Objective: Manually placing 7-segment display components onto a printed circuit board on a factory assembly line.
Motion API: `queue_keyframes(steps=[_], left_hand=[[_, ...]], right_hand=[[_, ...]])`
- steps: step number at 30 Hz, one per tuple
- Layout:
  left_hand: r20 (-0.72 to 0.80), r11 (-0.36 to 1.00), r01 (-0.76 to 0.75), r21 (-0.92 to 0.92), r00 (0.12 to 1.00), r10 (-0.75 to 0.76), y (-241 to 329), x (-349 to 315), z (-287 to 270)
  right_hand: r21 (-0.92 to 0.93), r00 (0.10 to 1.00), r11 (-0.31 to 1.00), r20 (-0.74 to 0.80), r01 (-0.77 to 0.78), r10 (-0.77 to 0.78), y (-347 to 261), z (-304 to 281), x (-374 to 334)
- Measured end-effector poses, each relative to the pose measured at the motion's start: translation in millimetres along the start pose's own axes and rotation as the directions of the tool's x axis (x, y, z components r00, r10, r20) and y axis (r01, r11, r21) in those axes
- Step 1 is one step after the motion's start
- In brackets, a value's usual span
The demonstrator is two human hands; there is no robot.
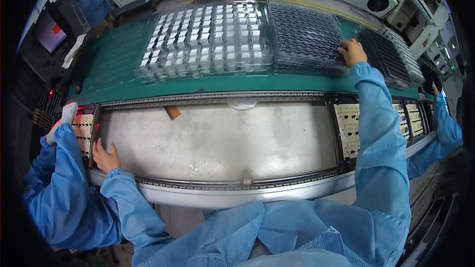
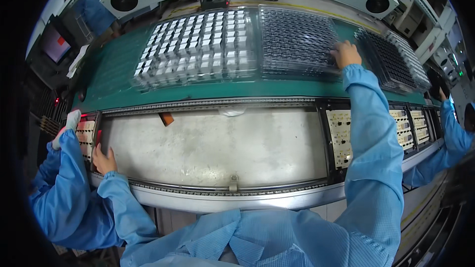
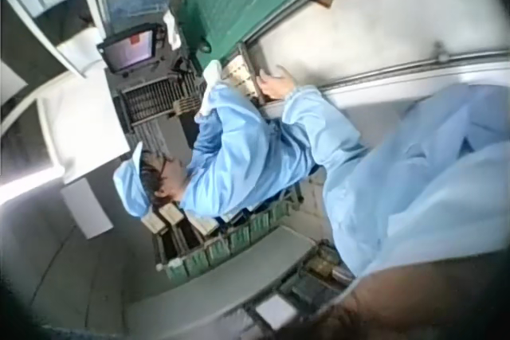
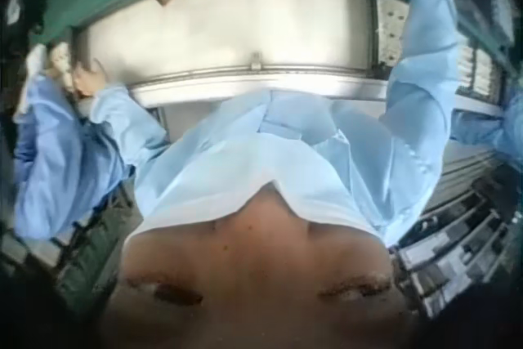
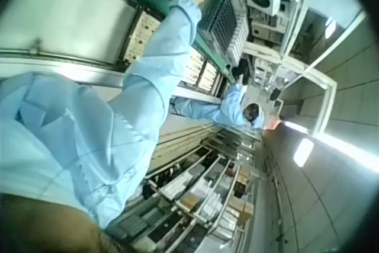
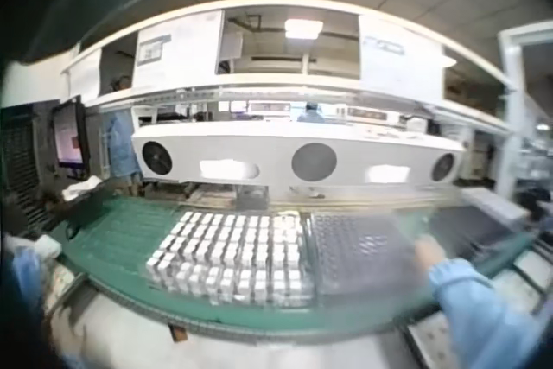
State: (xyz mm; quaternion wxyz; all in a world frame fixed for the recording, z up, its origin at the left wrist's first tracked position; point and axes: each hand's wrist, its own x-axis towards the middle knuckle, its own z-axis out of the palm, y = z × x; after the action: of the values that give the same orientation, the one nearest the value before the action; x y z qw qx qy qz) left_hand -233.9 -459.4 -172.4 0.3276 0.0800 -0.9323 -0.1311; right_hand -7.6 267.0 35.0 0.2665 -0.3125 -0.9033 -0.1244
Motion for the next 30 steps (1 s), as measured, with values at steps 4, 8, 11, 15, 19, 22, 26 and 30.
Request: queue_keyframes(steps=[4,8,11,15,19,22,26,30], left_hand=[[0.126,0.973,0.101,0.208,0.984,-0.129,-11,21,1],[0.146,0.903,0.188,0.386,0.954,-0.261,-18,34,-9],[0.215,0.887,0.177,0.426,0.933,-0.29,-3,33,-15],[0.221,0.873,0.18,0.454,0.926,-0.306,-4,35,-21],[0.191,0.847,0.154,0.508,0.939,-0.285,-6,39,-17],[0.222,0.837,0.134,0.53,0.931,-0.29,-9,41,-19],[0.21,0.844,0.139,0.518,0.936,-0.284,-15,44,-24],[0.239,0.832,0.126,0.541,0.925,-0.296,5,41,-44]], right_hand=[[-0.042,0.998,0.998,0.051,-0.037,0.039,-1,7,-2],[-0.092,0.992,0.991,0.07,-0.1,0.107,12,10,1],[0.03,0.973,0.988,0.181,-0.15,0.142,35,15,7],[0.166,0.968,0.982,0.248,-0.09,0.047,37,7,15],[0.248,0.964,0.968,0.263,-0.029,-0.038,44,7,19],[0.245,0.975,0.969,0.22,-0.041,-0.014,39,7,14],[0.424,0.999,0.906,0.038,-0.006,-0.011,56,26,11],[0.819,0.927,0.442,0.278,-0.366,0.253,69,29,13]])
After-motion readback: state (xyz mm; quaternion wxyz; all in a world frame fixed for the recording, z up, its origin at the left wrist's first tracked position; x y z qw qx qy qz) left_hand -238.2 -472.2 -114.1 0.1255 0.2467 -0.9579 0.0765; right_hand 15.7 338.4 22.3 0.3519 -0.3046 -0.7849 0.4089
